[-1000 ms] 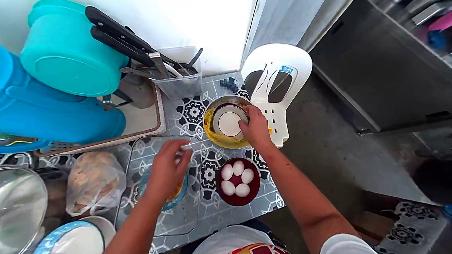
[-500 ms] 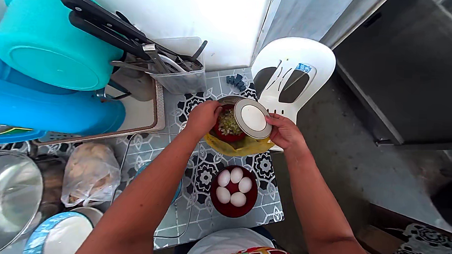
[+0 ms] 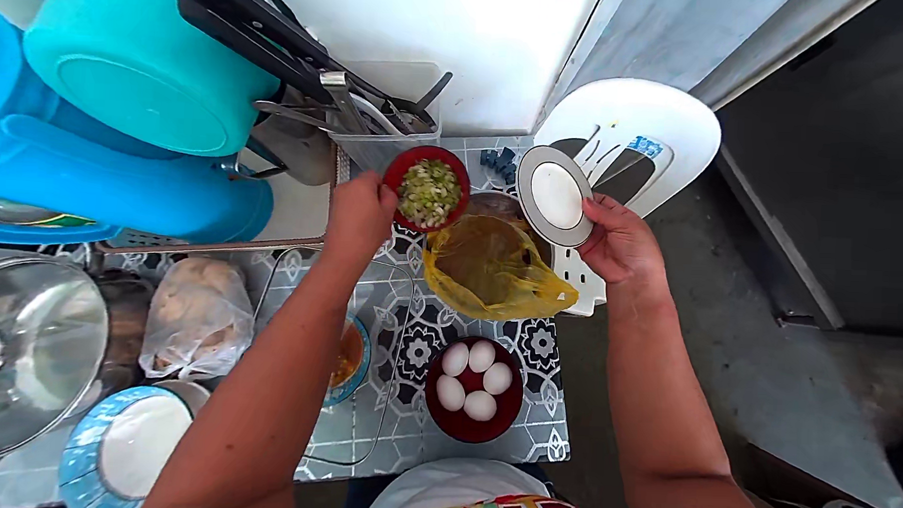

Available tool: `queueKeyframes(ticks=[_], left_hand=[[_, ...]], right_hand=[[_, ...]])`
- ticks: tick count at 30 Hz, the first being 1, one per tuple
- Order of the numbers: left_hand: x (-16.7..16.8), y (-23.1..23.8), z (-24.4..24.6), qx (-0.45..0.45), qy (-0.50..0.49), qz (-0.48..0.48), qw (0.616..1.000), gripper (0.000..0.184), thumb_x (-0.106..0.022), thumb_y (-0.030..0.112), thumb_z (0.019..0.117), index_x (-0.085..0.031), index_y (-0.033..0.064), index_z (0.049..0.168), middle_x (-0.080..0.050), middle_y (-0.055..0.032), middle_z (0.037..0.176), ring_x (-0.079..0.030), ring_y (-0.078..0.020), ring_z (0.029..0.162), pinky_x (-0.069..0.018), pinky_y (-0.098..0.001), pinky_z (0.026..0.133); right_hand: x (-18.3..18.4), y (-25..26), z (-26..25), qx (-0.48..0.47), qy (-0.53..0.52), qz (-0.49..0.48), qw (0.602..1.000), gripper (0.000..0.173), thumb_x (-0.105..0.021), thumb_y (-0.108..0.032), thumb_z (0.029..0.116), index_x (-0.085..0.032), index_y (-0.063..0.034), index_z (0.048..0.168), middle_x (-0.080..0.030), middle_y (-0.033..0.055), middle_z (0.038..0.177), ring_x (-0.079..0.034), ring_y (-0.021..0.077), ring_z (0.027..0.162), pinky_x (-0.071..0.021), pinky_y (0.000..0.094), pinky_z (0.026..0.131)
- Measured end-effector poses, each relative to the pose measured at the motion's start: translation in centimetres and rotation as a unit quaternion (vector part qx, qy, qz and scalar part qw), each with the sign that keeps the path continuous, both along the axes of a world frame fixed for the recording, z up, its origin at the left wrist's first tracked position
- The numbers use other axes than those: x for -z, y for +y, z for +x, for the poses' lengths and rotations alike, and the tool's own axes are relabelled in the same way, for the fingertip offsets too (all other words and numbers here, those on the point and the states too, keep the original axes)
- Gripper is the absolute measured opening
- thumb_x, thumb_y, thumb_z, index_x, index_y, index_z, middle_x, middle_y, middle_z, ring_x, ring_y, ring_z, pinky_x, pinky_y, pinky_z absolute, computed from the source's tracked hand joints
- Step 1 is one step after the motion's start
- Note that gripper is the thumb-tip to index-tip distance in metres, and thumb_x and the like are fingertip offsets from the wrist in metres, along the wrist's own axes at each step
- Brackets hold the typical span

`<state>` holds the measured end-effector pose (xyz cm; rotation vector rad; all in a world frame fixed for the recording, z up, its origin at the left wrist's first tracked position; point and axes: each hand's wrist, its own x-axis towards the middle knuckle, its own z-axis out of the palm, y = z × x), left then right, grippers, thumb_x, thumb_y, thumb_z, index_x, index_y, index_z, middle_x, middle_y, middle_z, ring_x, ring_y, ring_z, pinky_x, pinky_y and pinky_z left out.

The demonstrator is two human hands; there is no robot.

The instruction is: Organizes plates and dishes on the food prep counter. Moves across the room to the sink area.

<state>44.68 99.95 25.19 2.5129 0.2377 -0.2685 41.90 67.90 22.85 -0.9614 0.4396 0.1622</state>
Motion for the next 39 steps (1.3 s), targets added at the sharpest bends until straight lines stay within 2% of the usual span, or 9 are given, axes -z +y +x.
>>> queueKeyframes(ticks=[8,12,18,20,24,26,29,34,39], left_hand=[[5.8,1.6,-0.1,-0.134,0.104,0.018,0.985,0.035,-0.047,0.014,0.1045,-0.057,-0.0159,0.121,-0.064,-0.0369,0.113,-0.068,-0.0498,0.099,-0.0527,-0.066,0.089],[7.2,1.6,-0.5,-0.161,0.132,-0.025,0.978,0.039,-0.039,0.019,0.1099,-0.057,-0.012,0.126,-0.064,-0.0332,0.115,-0.072,-0.041,0.092,-0.0588,-0.0563,0.084],[7.3,2.0,-1.1,-0.188,0.141,-0.077,0.969,0.037,-0.033,0.015,0.11,-0.055,-0.0093,0.129,-0.068,-0.028,0.108,-0.074,-0.0337,0.082,-0.0615,-0.0507,0.077],[7.2,2.2,-1.4,-0.192,0.141,-0.083,0.968,0.036,-0.033,0.012,0.1083,-0.056,-0.0083,0.128,-0.069,-0.0263,0.106,-0.074,-0.0315,0.077,-0.0619,-0.049,0.074],[7.1,2.5,-2.3,-0.177,0.115,-0.102,0.972,0.04,-0.031,0.017,0.1104,-0.056,-0.0072,0.131,-0.07,-0.0261,0.1,-0.073,-0.0291,0.069,-0.0624,-0.0461,0.068],[7.0,2.9,-2.7,-0.166,0.112,-0.104,0.974,0.043,-0.033,0.022,0.1112,-0.053,-0.0066,0.136,-0.069,-0.0267,0.101,-0.073,-0.0297,0.069,-0.0624,-0.0466,0.068],[6.1,3.6,-3.6,-0.151,0.107,-0.098,0.978,0.046,-0.039,0.025,0.1108,-0.048,-0.0038,0.145,-0.069,-0.0277,0.1,-0.072,-0.0319,0.069,-0.0616,-0.0497,0.069],[3.0,3.9,-6.6,-0.148,0.083,-0.12,0.978,0.043,-0.045,0.025,0.1102,-0.05,-0.0004,0.145,-0.07,-0.023,0.095,-0.07,-0.0259,0.064,-0.0617,-0.0448,0.064],[1.9,3.7,-9.4,-0.145,0.074,-0.124,0.979,0.041,-0.047,0.026,0.11,-0.053,0.0034,0.143,-0.071,-0.015,0.09,-0.068,-0.0172,0.06,-0.0607,-0.0354,0.059]], right_hand=[[-1.3,7.4,5.6,-0.14,-0.092,-0.261,0.951,0.023,-0.059,-0.005,0.1009,-0.056,-0.0007,0.123,-0.069,0.0091,0.097,-0.07,0.0151,0.078,-0.0607,0.0326,0.068],[0.6,12.3,8.6,-0.258,-0.082,-0.347,0.898,0.027,-0.064,-0.008,0.099,-0.059,0.0012,0.124,-0.07,0.014,0.101,-0.069,0.0181,0.082,-0.0586,0.0349,0.07],[3.3,17.3,10.2,-0.342,-0.083,-0.462,0.814,0.023,-0.069,-0.012,0.0948,-0.068,-0.0011,0.115,-0.071,0.0154,0.099,-0.068,0.0264,0.091,-0.0538,0.049,0.084],[3.4,18.1,10.0,-0.357,-0.098,-0.516,0.772,0.023,-0.07,-0.014,0.0945,-0.07,-0.0015,0.114,-0.07,0.0162,0.101,-0.067,0.0294,0.094,-0.0529,0.0517,0.085],[3.7,18.7,9.5,-0.401,-0.105,-0.67,0.616,0.033,-0.068,-0.031,0.0973,-0.072,-0.005,0.117,-0.065,0.0199,0.124,-0.062,0.0384,0.116,-0.0473,0.0608,0.094],[3.1,18.0,9.3,-0.413,-0.116,-0.685,0.589,0.038,-0.064,-0.039,0.0997,-0.073,-0.0067,0.118,-0.067,0.0188,0.123,-0.06,0.0384,0.118,-0.0447,0.0627,0.095],[0.9,15.0,10.2,-0.378,-0.113,-0.689,0.608,0.032,-0.057,-0.033,0.1034,-0.073,-0.0069,0.115,-0.072,0.0194,0.112,-0.067,0.0396,0.108,-0.0494,0.0657,0.086],[3.4,8.5,15.6,-0.287,-0.017,-0.72,0.632,0.041,-0.061,-0.027,0.1006,-0.064,-0.0014,0.132,-0.059,0.0266,0.135,-0.06,0.0447,0.121,-0.0491,0.0662,0.094],[6.8,5.5,17.1,-0.306,-0.028,-0.683,0.662,0.03,-0.066,-0.02,0.0972,-0.069,0.0072,0.11,-0.066,0.0298,0.114,-0.063,0.0456,0.112,-0.0469,0.0653,0.094]])
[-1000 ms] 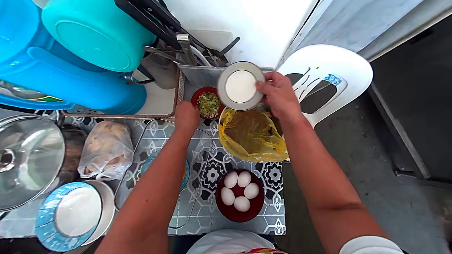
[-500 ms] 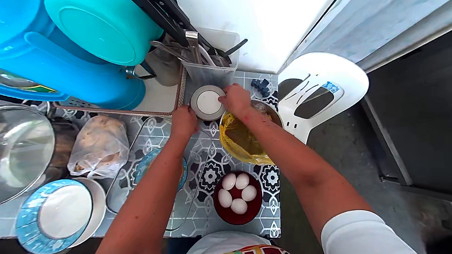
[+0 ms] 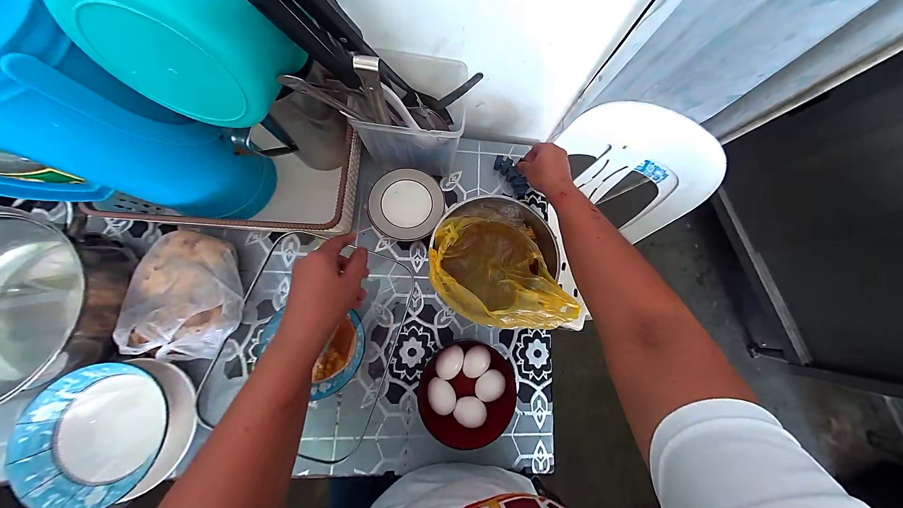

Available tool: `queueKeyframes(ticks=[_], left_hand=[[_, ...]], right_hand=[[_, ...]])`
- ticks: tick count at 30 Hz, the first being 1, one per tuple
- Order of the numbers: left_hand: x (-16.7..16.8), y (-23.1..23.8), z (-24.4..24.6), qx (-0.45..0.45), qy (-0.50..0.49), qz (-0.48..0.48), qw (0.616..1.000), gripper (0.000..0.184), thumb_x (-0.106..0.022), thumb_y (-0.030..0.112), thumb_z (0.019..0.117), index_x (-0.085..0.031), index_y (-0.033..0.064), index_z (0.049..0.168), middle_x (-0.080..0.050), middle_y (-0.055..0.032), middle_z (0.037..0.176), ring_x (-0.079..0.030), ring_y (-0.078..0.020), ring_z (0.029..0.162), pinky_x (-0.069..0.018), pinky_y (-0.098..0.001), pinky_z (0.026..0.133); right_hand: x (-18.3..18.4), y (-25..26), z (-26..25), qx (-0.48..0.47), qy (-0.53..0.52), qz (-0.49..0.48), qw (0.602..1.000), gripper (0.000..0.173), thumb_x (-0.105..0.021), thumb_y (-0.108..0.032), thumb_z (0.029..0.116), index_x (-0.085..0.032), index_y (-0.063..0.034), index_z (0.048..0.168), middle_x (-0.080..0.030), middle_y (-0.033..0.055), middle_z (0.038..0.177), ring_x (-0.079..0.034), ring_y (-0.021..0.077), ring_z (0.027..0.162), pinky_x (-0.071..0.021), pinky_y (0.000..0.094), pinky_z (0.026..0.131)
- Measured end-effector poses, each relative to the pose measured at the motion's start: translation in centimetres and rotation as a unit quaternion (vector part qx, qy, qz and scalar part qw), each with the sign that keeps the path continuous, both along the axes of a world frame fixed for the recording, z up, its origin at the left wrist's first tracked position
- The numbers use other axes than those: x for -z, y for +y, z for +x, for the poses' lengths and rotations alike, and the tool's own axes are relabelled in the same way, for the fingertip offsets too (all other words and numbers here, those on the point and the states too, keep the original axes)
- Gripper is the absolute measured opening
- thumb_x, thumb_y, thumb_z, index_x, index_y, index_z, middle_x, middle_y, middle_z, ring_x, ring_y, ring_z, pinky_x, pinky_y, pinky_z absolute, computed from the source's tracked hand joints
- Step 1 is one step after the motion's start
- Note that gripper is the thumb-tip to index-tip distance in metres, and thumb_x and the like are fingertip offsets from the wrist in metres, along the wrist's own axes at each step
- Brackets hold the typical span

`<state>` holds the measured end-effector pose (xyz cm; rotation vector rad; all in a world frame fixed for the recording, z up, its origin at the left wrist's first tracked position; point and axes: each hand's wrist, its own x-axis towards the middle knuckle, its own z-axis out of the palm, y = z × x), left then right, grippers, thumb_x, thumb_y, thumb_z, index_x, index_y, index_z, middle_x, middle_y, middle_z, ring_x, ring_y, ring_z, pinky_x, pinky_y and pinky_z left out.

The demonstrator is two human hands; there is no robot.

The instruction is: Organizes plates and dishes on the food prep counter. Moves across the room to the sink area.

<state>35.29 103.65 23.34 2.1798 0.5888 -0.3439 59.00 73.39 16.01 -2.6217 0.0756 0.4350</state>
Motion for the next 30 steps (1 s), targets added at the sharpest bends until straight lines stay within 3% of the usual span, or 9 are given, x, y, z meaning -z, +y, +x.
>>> queueKeyframes(ticks=[3,6,8,11,17,21,25,27,30], left_hand=[[-0.4,0.2,-1.4,0.006,-0.017,-0.004,1.0,0.039,-0.049,0.026,0.1095,-0.055,0.0035,0.141,-0.072,-0.014,0.09,-0.069,-0.0151,0.06,-0.0605,-0.0332,0.059],[-0.8,0.3,-2.9,0.017,-0.033,-0.016,0.999,0.038,-0.049,0.024,0.1091,-0.056,0.0041,0.14,-0.073,-0.0113,0.091,-0.069,-0.0127,0.061,-0.0605,-0.0311,0.06],[-0.9,0.2,-4.1,0.042,-0.055,-0.021,0.997,0.038,-0.049,0.024,0.1085,-0.057,0.0037,0.139,-0.074,-0.0096,0.091,-0.068,-0.0115,0.061,-0.0599,-0.0305,0.059],[-1.0,0.1,-5.9,0.095,-0.12,-0.011,0.988,0.038,-0.05,0.026,0.1062,-0.061,0.0036,0.135,-0.074,-0.0091,0.094,-0.069,-0.0117,0.067,-0.0596,-0.0318,0.063],[-3.6,-0.6,-8.5,0.166,-0.332,-0.024,0.928,0.041,-0.052,0.028,0.1039,-0.061,0.0026,0.135,-0.069,-0.0132,0.11,-0.069,-0.0117,0.088,-0.0591,-0.0294,0.074],[-3.5,-3.9,-10.8,0.197,-0.309,-0.116,0.923,0.038,-0.056,0.028,0.1014,-0.062,0.005,0.132,-0.068,-0.0058,0.117,-0.068,-0.0049,0.097,-0.0587,-0.0239,0.083],[-2.8,-10.4,-12.9,0.261,-0.292,-0.223,0.893,0.054,-0.057,0.045,0.1009,-0.058,0.0061,0.138,-0.06,-0.0088,0.138,-0.062,-0.0142,0.12,-0.0549,-0.0304,0.097],[-3.1,-14.3,-13.4,0.289,-0.207,-0.413,0.839,0.076,-0.037,0.066,0.1018,-0.038,0.0133,0.157,-0.045,-0.0065,0.157,-0.051,-0.0228,0.138,-0.0485,-0.0387,0.109],[-3.8,-21.7,-13.0,0.238,-0.003,-0.72,0.652,0.102,-0.034,0.091,0.0806,-0.038,0.0268,0.16,-0.036,-0.0062,0.165,-0.035,-0.0353,0.15,-0.0379,-0.0614,0.114]], right_hand=[[0.9,-1.4,-0.9,0.075,0.014,0.121,0.99,0.034,-0.058,-0.02,0.1014,-0.062,0.0078,0.121,-0.066,0.0261,0.113,-0.068,0.0348,0.096,-0.0542,0.0534,0.088],[-0.6,-3.6,-3.6,0.204,0.06,0.328,0.92,0.034,-0.051,-0.027,0.107,-0.053,-0.0015,0.129,-0.065,0.0084,0.094,-0.063,0.0127,0.066,-0.0555,0.0294,0.06],[-3.3,-5.6,-6.5,0.232,0.083,0.475,0.845,0.026,-0.05,-0.024,0.1075,-0.05,-0.0081,0.128,-0.066,0.0048,0.095,-0.065,0.0123,0.07,-0.0571,0.0289,0.063],[-8.7,-9.2,-13.3,0.152,0.013,0.592,0.791,0.013,-0.049,-0.017,0.1063,-0.052,-0.0153,0.119,-0.069,0.0009,0.102,-0.07,0.0135,0.081,-0.0616,0.0323,0.075],[-15.9,-14.8,-27.5,0.02,-0.175,0.654,0.735,0.035,-0.074,-0.026,0.0937,-0.068,-0.0157,0.127,-0.073,0.0021,0.115,-0.072,0.0139,0.099,-0.0601,0.0319,0.092],[-14.9,-16.5,-34.0,0.046,-0.196,0.678,0.707,0.035,-0.075,-0.029,0.0927,-0.066,-0.0214,0.126,-0.072,0.0019,0.114,-0.072,0.0147,0.096,-0.061,0.0327,0.087],[-13.4,-20.5,-37.2,0.109,-0.198,0.674,0.704,0.038,-0.077,-0.022,0.0914,-0.066,-0.0222,0.128,-0.072,0.0041,0.11,-0.072,0.0155,0.09,-0.0621,0.0329,0.083],[-12.6,-24.0,-37.9,0.131,-0.197,0.687,0.687,0.037,-0.075,-0.021,0.0923,-0.066,-0.0202,0.128,-0.073,0.0046,0.108,-0.072,0.015,0.089,-0.0618,0.0322,0.084],[-11.1,-31.2,-38.6,0.121,-0.18,0.748,0.627,0.034,-0.072,-0.029,0.0958,-0.068,-0.0153,0.126,-0.074,0.0064,0.108,-0.073,0.0154,0.091,-0.0613,0.0327,0.086]])
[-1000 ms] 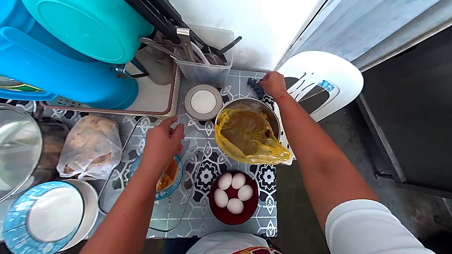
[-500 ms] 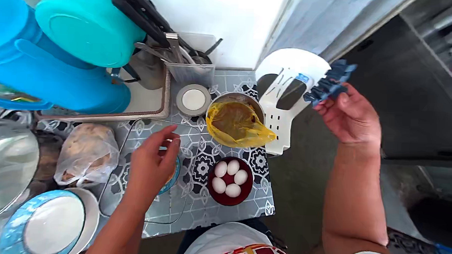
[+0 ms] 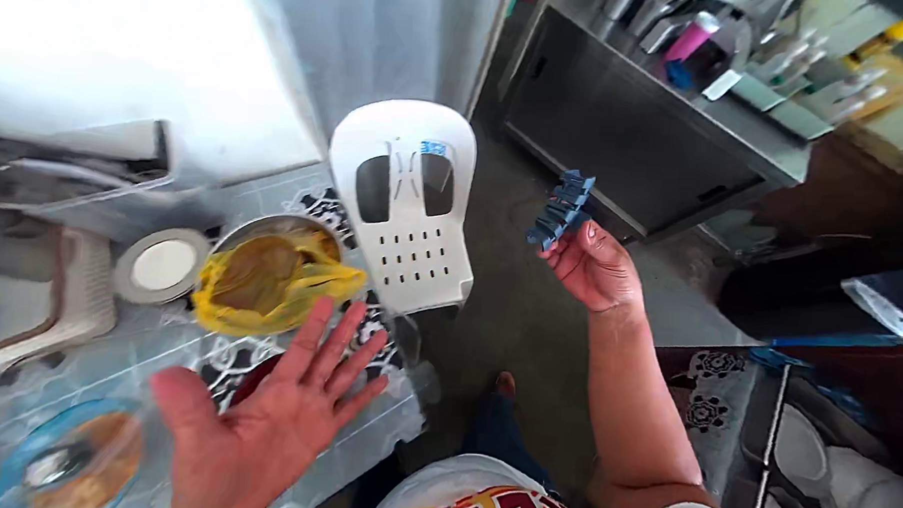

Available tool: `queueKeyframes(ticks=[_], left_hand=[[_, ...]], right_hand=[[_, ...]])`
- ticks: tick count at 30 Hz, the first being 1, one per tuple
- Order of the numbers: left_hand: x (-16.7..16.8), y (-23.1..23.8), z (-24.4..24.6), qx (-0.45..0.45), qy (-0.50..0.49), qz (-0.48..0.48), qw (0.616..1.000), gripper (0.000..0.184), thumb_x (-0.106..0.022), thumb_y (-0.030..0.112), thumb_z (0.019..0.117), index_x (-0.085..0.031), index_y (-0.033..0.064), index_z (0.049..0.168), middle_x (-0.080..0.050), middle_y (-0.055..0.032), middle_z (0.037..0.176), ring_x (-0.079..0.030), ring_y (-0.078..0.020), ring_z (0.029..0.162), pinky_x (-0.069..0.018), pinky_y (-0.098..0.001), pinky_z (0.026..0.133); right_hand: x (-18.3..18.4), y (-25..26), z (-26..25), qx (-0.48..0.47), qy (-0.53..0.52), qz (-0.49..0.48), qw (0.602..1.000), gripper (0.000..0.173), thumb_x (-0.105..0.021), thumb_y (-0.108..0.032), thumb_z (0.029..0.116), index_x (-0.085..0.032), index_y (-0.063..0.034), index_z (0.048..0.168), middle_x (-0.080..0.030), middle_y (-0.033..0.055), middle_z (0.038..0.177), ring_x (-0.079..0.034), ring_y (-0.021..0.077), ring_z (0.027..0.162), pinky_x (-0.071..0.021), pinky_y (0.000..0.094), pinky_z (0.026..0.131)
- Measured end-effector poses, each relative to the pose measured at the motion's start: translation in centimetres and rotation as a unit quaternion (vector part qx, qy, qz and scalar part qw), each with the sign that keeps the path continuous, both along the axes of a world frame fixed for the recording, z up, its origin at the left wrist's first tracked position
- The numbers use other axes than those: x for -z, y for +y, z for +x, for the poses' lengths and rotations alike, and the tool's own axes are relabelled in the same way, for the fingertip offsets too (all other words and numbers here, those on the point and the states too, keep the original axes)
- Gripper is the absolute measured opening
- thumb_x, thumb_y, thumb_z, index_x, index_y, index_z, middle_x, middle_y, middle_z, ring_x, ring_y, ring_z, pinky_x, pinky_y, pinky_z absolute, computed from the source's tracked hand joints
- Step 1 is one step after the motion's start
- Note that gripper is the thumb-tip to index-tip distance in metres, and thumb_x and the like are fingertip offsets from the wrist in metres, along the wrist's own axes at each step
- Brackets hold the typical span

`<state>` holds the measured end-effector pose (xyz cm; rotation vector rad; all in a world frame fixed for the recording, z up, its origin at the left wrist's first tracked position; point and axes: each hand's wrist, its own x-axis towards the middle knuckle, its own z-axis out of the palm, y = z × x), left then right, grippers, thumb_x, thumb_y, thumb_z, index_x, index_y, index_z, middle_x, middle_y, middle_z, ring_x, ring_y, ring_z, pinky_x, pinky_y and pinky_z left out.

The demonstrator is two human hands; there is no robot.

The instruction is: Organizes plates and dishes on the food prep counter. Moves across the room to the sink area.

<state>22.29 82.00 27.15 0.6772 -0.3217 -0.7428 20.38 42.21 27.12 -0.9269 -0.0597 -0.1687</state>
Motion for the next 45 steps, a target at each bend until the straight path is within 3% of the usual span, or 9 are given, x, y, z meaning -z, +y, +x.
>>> queueKeyframes(ticks=[11,20,24,31,35,37,39,40,45], left_hand=[[-0.2,-36.4,7.8,0.086,0.088,-0.154,0.98,0.107,-0.03,0.088,0.0863,-0.046,0.0055,0.153,-0.042,-0.0177,0.159,-0.042,-0.0344,0.146,-0.0363,-0.0509,0.119],[2.1,-50.7,28.0,0.077,-0.025,0.009,0.997,0.069,-0.06,0.049,0.0989,-0.044,0.0125,0.155,-0.047,-0.017,0.155,-0.053,-0.0366,0.136,-0.0477,-0.0533,0.109],[-0.2,-58.8,40.9,-0.01,0.016,0.193,0.981,0.044,-0.042,0.022,0.1077,-0.048,0.0079,0.149,-0.06,-0.0136,0.141,-0.066,-0.0274,0.118,-0.056,-0.0416,0.098],[-5.1,-73.2,63.4,-0.174,0.073,0.191,0.963,0.022,-0.04,0.008,0.1094,-0.058,0.0029,0.097,-0.064,-0.0023,0.067,-0.069,-0.015,0.066,-0.0616,-0.0346,0.079],[-3.7,-76.9,75.6,-0.219,-0.034,0.211,0.952,0.049,-0.029,0.034,0.1127,-0.054,0.0119,0.077,-0.063,-0.0017,0.069,-0.069,-0.0159,0.076,-0.0579,-0.0402,0.088],[-4.3,-76.2,80.9,-0.254,-0.259,0.388,0.847,0.038,-0.041,0.031,0.1099,-0.072,0.0098,0.115,-0.069,-0.0022,0.127,-0.062,-0.0144,0.118,-0.05,-0.0413,0.102],[-6.3,-74.3,86.3,-0.285,-0.395,0.554,0.675,0.046,-0.063,0.044,0.0989,-0.065,0.0176,0.137,-0.027,-0.0196,0.165,-0.022,-0.0417,0.153,-0.0231,-0.0708,0.116],[-7.6,-72.8,89.0,-0.314,-0.415,0.589,0.618,0.06,-0.067,0.049,0.0948,-0.059,0.0159,0.144,-0.016,-0.0254,0.167,-0.012,-0.0498,0.153,-0.0149,-0.0782,0.114],[-15.0,-63.8,97.9,-0.438,-0.349,0.643,0.522,0.066,-0.062,0.051,0.0974,-0.048,0.0164,0.152,-0.023,-0.0187,0.167,-0.03,-0.0373,0.151,-0.0368,-0.0611,0.114]], right_hand=[[-0.2,-29.3,-0.2,0.019,0.142,-0.159,0.977,0.038,-0.076,-0.026,0.0913,-0.068,-0.0074,0.124,-0.074,0.0066,0.106,-0.073,0.0167,0.091,-0.0626,0.0356,0.085],[3.4,-43.2,19.4,0.041,0.155,-0.12,0.98,0.033,-0.067,-0.017,0.0962,-0.063,-0.0011,0.125,-0.073,0.0098,0.106,-0.073,0.0196,0.089,-0.0633,0.0381,0.083],[1.5,-49.6,28.8,0.092,0.2,-0.18,0.959,0.037,-0.063,-0.013,0.0934,-0.06,0.0019,0.127,-0.071,0.0096,0.106,-0.073,0.0191,0.089,-0.0637,0.0361,0.081],[-1.0,-58.9,46.5,0.129,0.149,-0.156,0.968,0.038,-0.076,-0.022,0.0871,-0.067,-0.0051,0.12,-0.074,0.0071,0.101,-0.074,0.0166,0.084,-0.064,0.0335,0.077],[-0.2,-62.2,60.9,0.078,0.106,-0.149,0.98,0.038,-0.076,-0.022,0.0875,-0.067,-0.0041,0.12,-0.074,0.0061,0.1,-0.073,0.0161,0.084,-0.0636,0.0341,0.079],[-1.0,-63.1,69.7,0.04,0.085,-0.156,0.983,0.037,-0.072,-0.017,0.089,-0.064,-0.0003,0.121,-0.074,0.0067,0.102,-0.073,0.0169,0.086,-0.0637,0.0357,0.08],[-2.7,-62.9,78.3,0.011,0.08,-0.18,0.98,0.037,-0.066,-0.011,0.0901,-0.061,0.0029,0.124,-0.072,0.0075,0.103,-0.072,0.0172,0.086,-0.0635,0.0354,0.08],[-3.8,-62.7,82.6,-0.009,0.075,-0.187,0.979,0.036,-0.065,-0.01,0.0913,-0.06,0.0038,0.125,-0.071,0.0082,0.104,-0.072,0.0175,0.087,-0.0634,0.0352,0.081],[-7.5,-58.7,103.4,-0.126,0.024,-0.162,0.979,0.029,-0.059,-0.008,0.0959,-0.06,0.0041,0.122,-0.071,0.0101,0.102,-0.072,0.0184,0.087,-0.0631,0.0365,0.083]])
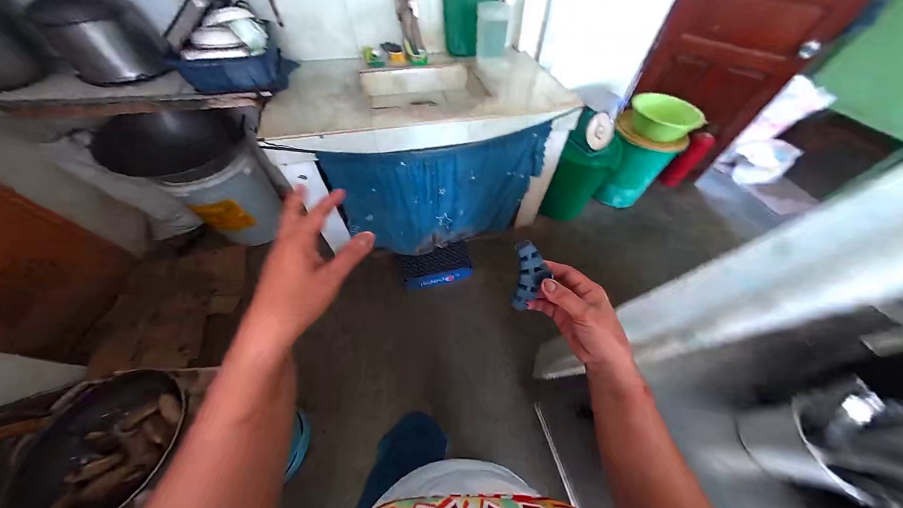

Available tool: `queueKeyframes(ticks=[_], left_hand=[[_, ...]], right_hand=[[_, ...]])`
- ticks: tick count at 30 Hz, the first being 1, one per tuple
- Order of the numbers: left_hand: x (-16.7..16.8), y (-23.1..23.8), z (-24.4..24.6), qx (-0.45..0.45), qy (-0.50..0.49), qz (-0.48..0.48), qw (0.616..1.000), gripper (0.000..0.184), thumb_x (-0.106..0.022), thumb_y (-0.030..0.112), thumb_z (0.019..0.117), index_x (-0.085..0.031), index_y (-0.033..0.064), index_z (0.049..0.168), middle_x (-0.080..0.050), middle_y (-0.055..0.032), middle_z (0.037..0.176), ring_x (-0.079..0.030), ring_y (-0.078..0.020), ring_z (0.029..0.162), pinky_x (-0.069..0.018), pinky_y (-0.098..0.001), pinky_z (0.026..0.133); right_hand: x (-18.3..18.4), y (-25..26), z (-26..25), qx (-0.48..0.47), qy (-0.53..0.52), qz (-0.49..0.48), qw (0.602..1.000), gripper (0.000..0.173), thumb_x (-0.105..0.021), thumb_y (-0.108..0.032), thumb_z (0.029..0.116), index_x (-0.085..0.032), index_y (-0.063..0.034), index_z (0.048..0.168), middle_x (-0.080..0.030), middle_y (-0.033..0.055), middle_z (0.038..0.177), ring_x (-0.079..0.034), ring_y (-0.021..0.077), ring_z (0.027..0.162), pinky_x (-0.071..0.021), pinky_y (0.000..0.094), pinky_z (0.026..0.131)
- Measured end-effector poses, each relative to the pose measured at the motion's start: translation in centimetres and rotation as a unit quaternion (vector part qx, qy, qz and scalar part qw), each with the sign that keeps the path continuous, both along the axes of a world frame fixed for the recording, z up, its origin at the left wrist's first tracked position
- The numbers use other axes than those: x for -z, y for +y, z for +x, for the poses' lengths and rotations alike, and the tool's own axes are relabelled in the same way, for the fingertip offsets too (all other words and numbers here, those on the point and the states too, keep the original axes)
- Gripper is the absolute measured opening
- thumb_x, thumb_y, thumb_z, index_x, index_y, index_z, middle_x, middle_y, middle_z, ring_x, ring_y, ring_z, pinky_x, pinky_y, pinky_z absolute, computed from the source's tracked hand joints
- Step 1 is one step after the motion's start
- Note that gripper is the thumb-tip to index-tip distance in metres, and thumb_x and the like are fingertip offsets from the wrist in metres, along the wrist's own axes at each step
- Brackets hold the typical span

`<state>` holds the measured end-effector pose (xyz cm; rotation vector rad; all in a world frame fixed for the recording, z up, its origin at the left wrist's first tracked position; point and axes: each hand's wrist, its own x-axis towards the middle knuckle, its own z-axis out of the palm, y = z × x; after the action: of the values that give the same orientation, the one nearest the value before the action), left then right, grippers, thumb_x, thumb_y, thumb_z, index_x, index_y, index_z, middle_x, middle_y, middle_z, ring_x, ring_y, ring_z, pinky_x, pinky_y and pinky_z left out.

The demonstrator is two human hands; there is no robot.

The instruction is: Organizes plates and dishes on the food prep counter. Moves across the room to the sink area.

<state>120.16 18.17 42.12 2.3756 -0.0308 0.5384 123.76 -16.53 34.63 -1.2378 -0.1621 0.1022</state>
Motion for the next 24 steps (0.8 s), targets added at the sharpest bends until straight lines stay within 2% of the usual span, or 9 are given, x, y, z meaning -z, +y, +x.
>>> queueKeyframes(ticks=[2,6,8,11,14,17,19,22,24], left_hand=[[-1.4,3.5,2.6,-0.065,-0.045,0.041,0.996,0.067,-0.063,0.049,0.0965,-0.049,0.012,0.15,-0.019,-0.0233,0.167,-0.027,-0.0437,0.15,-0.0334,-0.066,0.114],[-2.1,9.5,11.0,-0.095,-0.064,0.026,0.993,0.059,-0.061,0.041,0.0981,-0.052,0.0095,0.147,-0.039,-0.0173,0.159,-0.045,-0.0292,0.142,-0.0446,-0.0492,0.111],[-1.9,12.1,18.0,-0.093,-0.052,0.02,0.994,0.057,-0.062,0.038,0.0994,-0.052,0.0083,0.146,-0.04,-0.0172,0.158,-0.045,-0.0306,0.142,-0.0437,-0.052,0.111],[-2.1,14.5,30.9,-0.069,-0.044,0.027,0.996,0.054,-0.066,0.033,0.0984,-0.056,0.0034,0.142,-0.043,-0.024,0.153,-0.046,-0.0391,0.14,-0.0425,-0.0599,0.109],[-2.8,14.3,45.1,-0.015,0.0,0.001,1.0,0.05,-0.068,0.028,0.0985,-0.057,0.0033,0.141,-0.044,-0.0264,0.152,-0.046,-0.0417,0.139,-0.0419,-0.0608,0.11],[-2.8,13.2,59.8,0.042,0.022,0.015,0.999,0.05,-0.069,0.026,0.0983,-0.057,0.0027,0.141,-0.042,-0.0279,0.153,-0.045,-0.0433,0.139,-0.0413,-0.0603,0.111],[-2.8,12.5,69.4,0.06,0.005,0.048,0.997,0.049,-0.068,0.026,0.0991,-0.057,0.0019,0.141,-0.04,-0.0284,0.154,-0.045,-0.0454,0.139,-0.0411,-0.0608,0.111],[-3.3,11.7,83.0,0.05,-0.031,0.114,0.992,0.042,-0.056,0.021,0.1044,-0.056,0.0001,0.141,-0.04,-0.0269,0.155,-0.047,-0.0454,0.137,-0.0414,-0.0594,0.111],[-4.4,11.2,91.9,0.029,-0.04,0.154,0.987,0.038,-0.05,0.016,0.1061,-0.057,-0.0007,0.14,-0.041,-0.0262,0.155,-0.049,-0.0458,0.135,-0.0425,-0.0591,0.11]], right_hand=[[-0.1,2.8,7.6,-0.043,-0.022,0.001,0.999,0.027,-0.058,-0.006,0.0964,-0.062,0.0034,0.122,-0.07,0.0103,0.102,-0.072,0.0185,0.087,-0.0628,0.0363,0.084],[1.5,8.6,21.8,-0.095,-0.044,-0.016,0.994,0.033,-0.062,-0.009,0.0958,-0.061,0.0029,0.127,-0.069,0.0115,0.108,-0.072,0.0193,0.089,-0.0627,0.0364,0.084],[2.1,11.1,28.3,-0.094,-0.032,-0.034,0.994,0.038,-0.063,-0.009,0.0951,-0.058,0.0052,0.13,-0.068,0.0134,0.112,-0.071,0.0213,0.091,-0.063,0.0376,0.082],[1.3,14.3,37.5,-0.064,0.005,-0.051,0.997,0.038,-0.065,-0.008,0.093,-0.059,0.0041,0.129,-0.067,0.0122,0.113,-0.071,0.0202,0.088,-0.0632,0.0363,0.078],[-0.5,15.4,46.2,-0.05,-0.018,-0.105,0.993,0.041,-0.067,-0.01,0.0921,-0.059,0.0032,0.13,-0.068,0.0119,0.113,-0.071,0.0196,0.092,-0.0633,0.0351,0.08],[-1.3,15.1,55.2,-0.038,-0.062,-0.15,0.986,0.049,-0.066,-0.015,0.0927,-0.056,0.0015,0.138,-0.068,0.0114,0.116,-0.071,0.0188,0.096,-0.0628,0.0344,0.082],[-1.0,15.0,61.5,-0.041,-0.046,-0.12,0.991,0.047,-0.061,-0.015,0.0946,-0.056,0.002,0.138,-0.068,0.0125,0.117,-0.07,0.0203,0.098,-0.0622,0.0362,0.083],[1.1,15.6,70.6,-0.076,0.013,-0.02,0.997,0.042,-0.053,-0.015,0.0979,-0.054,0.0044,0.136,-0.068,0.017,0.117,-0.072,0.0265,0.097,-0.0634,0.0437,0.082],[2.3,16.6,76.4,-0.095,0.045,0.01,0.994,0.04,-0.051,-0.014,0.0996,-0.054,0.005,0.135,-0.069,0.0177,0.114,-0.073,0.0272,0.093,-0.0642,0.0445,0.079]])
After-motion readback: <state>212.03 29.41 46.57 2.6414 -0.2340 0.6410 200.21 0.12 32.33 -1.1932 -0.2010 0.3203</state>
